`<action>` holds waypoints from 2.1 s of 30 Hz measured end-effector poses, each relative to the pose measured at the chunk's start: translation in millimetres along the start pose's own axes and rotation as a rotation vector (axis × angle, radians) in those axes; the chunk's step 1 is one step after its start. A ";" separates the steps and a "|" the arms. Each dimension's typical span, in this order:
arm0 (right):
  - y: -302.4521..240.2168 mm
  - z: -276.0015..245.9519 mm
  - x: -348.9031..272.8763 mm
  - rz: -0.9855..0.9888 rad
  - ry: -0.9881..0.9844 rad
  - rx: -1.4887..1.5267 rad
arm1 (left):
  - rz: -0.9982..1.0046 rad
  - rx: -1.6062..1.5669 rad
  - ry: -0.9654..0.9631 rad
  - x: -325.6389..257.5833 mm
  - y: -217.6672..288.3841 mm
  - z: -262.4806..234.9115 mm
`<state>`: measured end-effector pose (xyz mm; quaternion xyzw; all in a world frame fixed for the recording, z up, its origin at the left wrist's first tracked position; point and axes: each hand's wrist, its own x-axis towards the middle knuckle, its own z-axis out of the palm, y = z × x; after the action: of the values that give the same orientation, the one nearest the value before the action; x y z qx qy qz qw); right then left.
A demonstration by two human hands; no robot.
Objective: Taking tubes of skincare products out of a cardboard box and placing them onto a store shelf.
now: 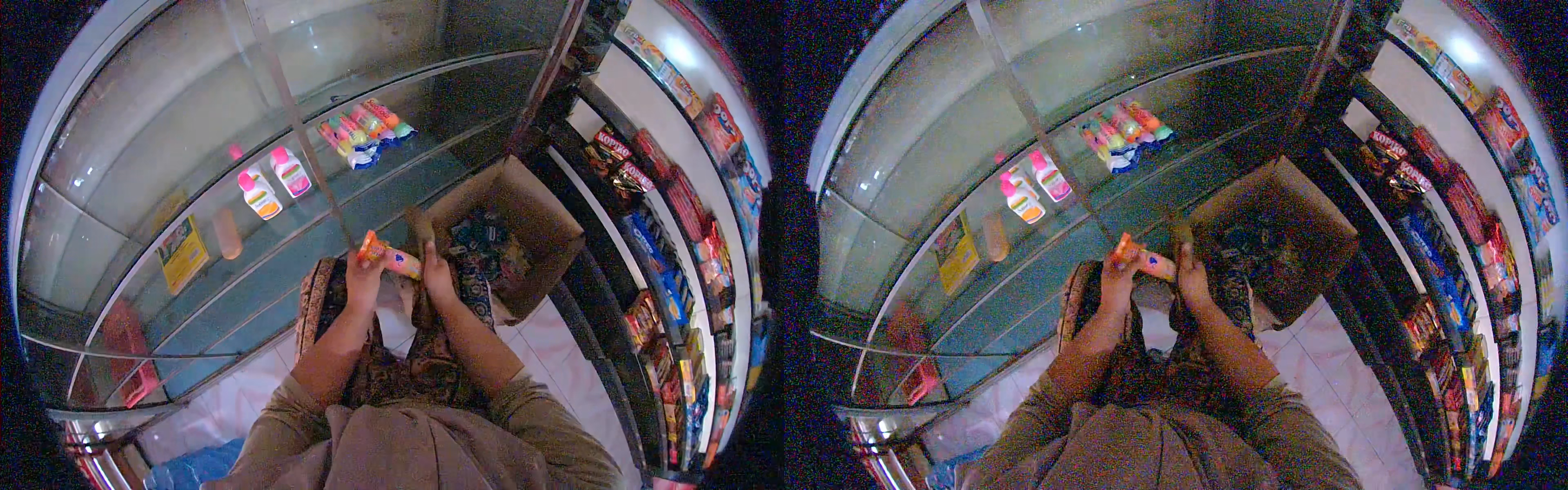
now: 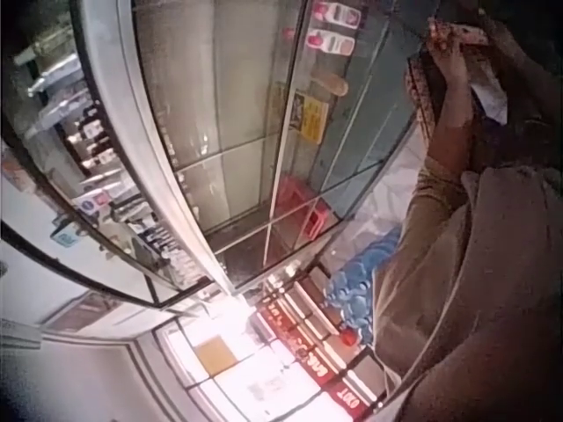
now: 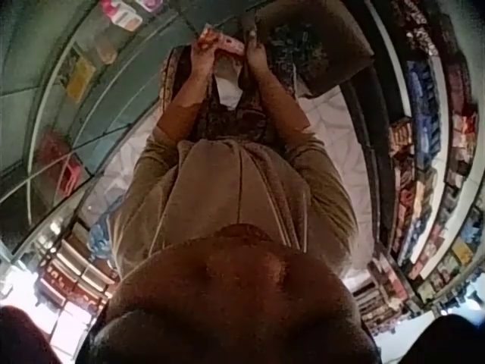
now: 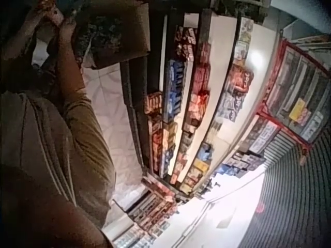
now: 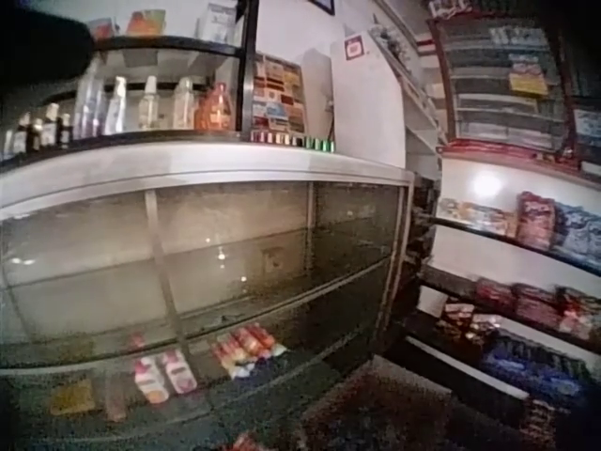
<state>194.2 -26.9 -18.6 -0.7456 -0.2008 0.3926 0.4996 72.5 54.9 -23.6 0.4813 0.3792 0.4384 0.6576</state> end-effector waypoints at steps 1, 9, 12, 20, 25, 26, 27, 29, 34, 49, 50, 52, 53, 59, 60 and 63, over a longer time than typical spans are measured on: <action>-5.1 -1.8 -3.3 -0.023 0.085 0.000 | -0.043 0.125 -0.024 0.8 2.5 -5.6; -5.4 -5.8 -2.6 -0.113 0.332 0.115 | -0.338 -0.016 -0.202 -9.3 32.3 -11.6; -6.5 -9.6 -5.2 -0.124 0.258 0.125 | -0.428 -0.074 -0.294 -6.4 33.8 -13.2; -6.9 -12.4 0.2 -0.193 0.266 0.318 | -0.405 0.131 -0.670 -1.1 20.9 -22.8; -4.9 -20.6 6.1 -0.105 0.325 0.017 | -0.574 -0.079 -0.778 -5.6 21.3 -21.6; -2.0 -21.2 8.7 -0.129 0.388 0.030 | -0.552 -0.098 -0.781 -4.3 19.8 -21.2; -0.7 -22.2 9.7 -0.130 0.388 0.030 | -0.552 -0.098 -0.781 -4.2 18.9 -21.4; 1.9 -25.1 11.5 -0.247 0.462 0.291 | -0.449 -0.196 -0.622 -5.3 16.4 -19.5; -7.0 10.0 -21.8 -0.181 0.131 0.111 | -0.077 0.146 -0.272 -11.9 -5.6 -10.9; 4.4 -26.0 18.9 -0.112 0.171 0.603 | -0.266 0.417 -0.558 -13.6 10.4 5.3; -4.6 -27.3 11.3 -0.133 0.242 0.427 | -0.346 0.315 -0.528 -11.4 16.4 -0.5; -5.9 -41.3 21.8 -0.074 0.318 0.856 | -0.420 0.210 -0.526 -9.2 26.7 -3.4; 5.3 -62.7 30.3 -0.121 0.396 0.738 | -0.393 0.159 -0.567 -7.6 30.5 -4.7; -12.6 -32.6 9.6 -0.261 0.224 0.299 | -0.404 0.144 -0.374 -6.5 35.5 -24.2; -15.8 -21.1 5.1 -0.407 0.164 0.118 | -0.240 0.348 -0.421 -6.0 20.7 -33.3; 11.2 -6.1 21.2 -0.471 0.238 -0.094 | -0.167 0.549 -0.511 -16.5 21.2 -17.6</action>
<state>211.0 -20.5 -35.7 -0.7415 -0.3268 0.1654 0.5622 46.4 47.9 -6.3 0.7009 0.3442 0.1312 0.6109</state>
